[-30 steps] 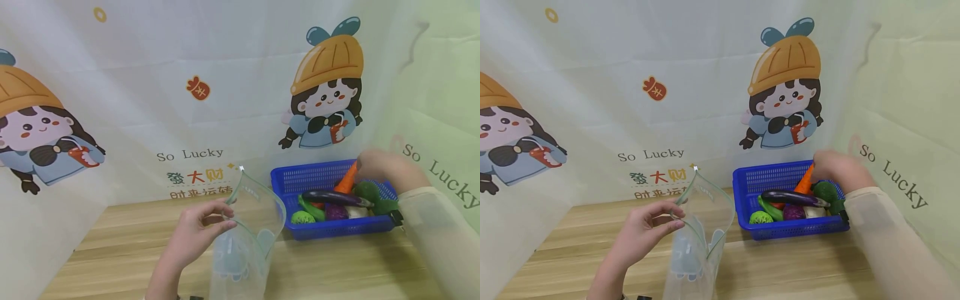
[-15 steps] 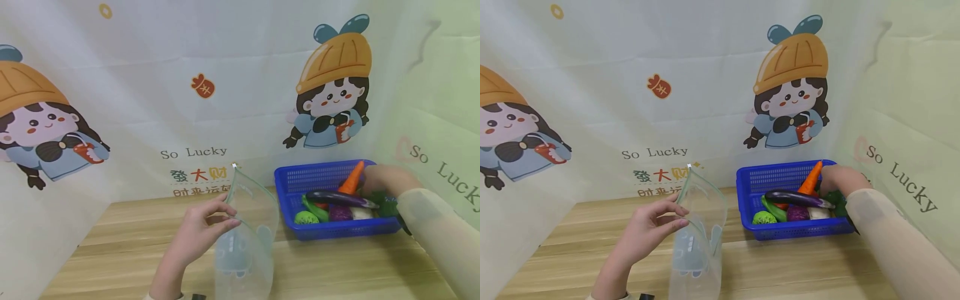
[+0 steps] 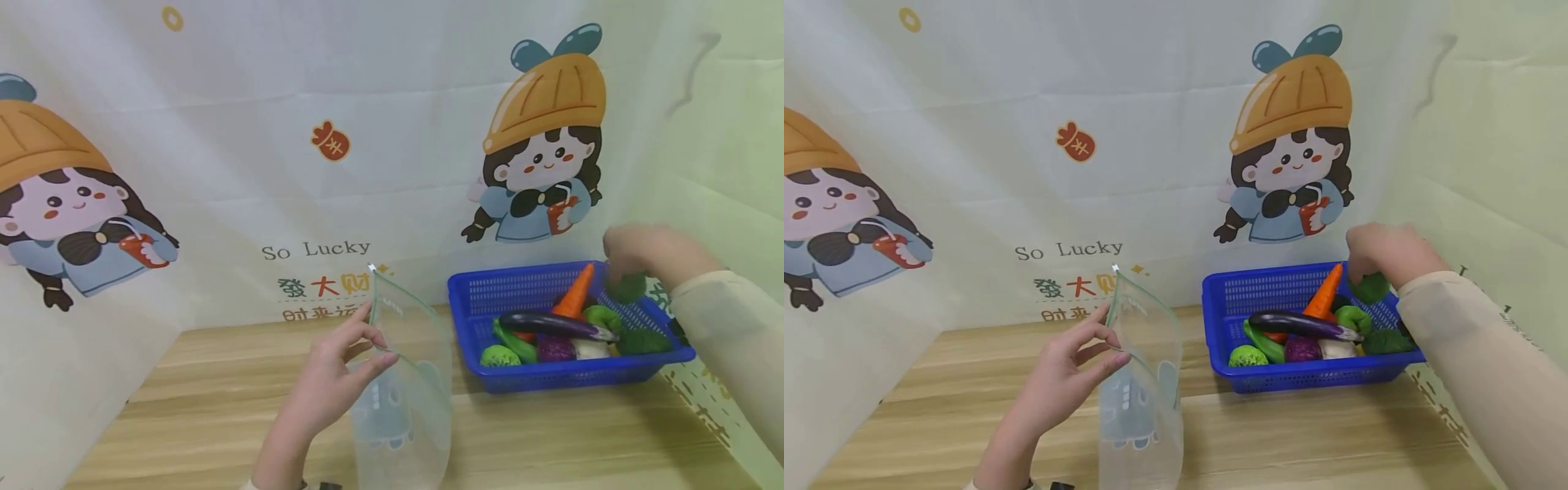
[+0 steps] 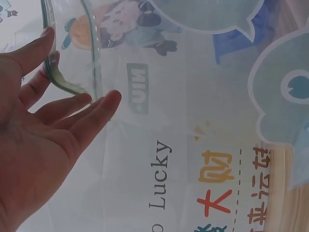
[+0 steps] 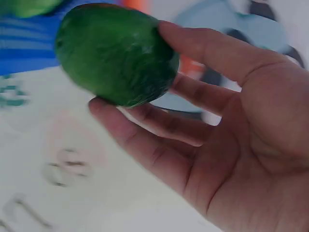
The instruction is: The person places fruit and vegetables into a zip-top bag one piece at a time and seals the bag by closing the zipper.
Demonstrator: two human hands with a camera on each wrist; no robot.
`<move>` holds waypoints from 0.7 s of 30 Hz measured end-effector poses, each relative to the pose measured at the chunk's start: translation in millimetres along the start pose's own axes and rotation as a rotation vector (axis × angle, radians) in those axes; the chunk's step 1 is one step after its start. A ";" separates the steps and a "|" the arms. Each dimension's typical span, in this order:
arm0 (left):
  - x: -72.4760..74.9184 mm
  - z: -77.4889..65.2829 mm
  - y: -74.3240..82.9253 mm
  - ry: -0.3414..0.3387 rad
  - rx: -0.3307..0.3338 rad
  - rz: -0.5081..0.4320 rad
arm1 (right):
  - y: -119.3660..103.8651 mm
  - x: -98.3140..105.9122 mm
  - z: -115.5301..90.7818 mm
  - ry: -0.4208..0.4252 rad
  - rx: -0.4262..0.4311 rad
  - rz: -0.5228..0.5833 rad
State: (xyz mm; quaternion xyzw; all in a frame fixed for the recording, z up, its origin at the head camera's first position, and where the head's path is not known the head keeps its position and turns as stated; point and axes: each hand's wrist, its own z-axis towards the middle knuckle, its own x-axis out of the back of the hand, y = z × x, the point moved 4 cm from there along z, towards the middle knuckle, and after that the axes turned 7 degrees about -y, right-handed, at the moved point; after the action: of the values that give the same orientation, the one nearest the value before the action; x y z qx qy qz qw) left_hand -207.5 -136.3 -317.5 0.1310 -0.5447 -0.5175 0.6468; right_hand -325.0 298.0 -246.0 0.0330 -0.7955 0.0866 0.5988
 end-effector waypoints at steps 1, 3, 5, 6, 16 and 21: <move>-1.6 0.9 0.6 0.002 -0.002 0.001 | -7.4 8.2 -2.9 0.041 0.023 0.006; -5.5 3.3 2.2 0.001 -0.008 0.001 | -26.0 22.4 -9.0 0.105 0.082 0.070; -9.6 6.6 4.4 -0.005 -0.014 -0.004 | -49.4 34.7 -19.1 0.184 0.134 0.106; -11.7 8.4 5.5 -0.009 -0.018 -0.008 | -62.3 39.5 -24.9 0.208 0.164 0.129; -22.2 25.2 19.6 -0.022 -0.046 -0.098 | -187.8 49.7 -75.1 0.175 0.450 0.215; -24.1 27.1 25.3 -0.030 -0.063 -0.153 | -212.1 33.3 -70.9 0.045 0.470 0.066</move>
State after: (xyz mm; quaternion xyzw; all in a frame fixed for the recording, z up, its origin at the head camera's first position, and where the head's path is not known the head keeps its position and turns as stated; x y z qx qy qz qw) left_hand -213.8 -95.2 -302.6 0.1438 -0.5262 -0.5842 0.6009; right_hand -234.1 103.8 -174.2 0.1435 -0.7406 0.2897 0.5891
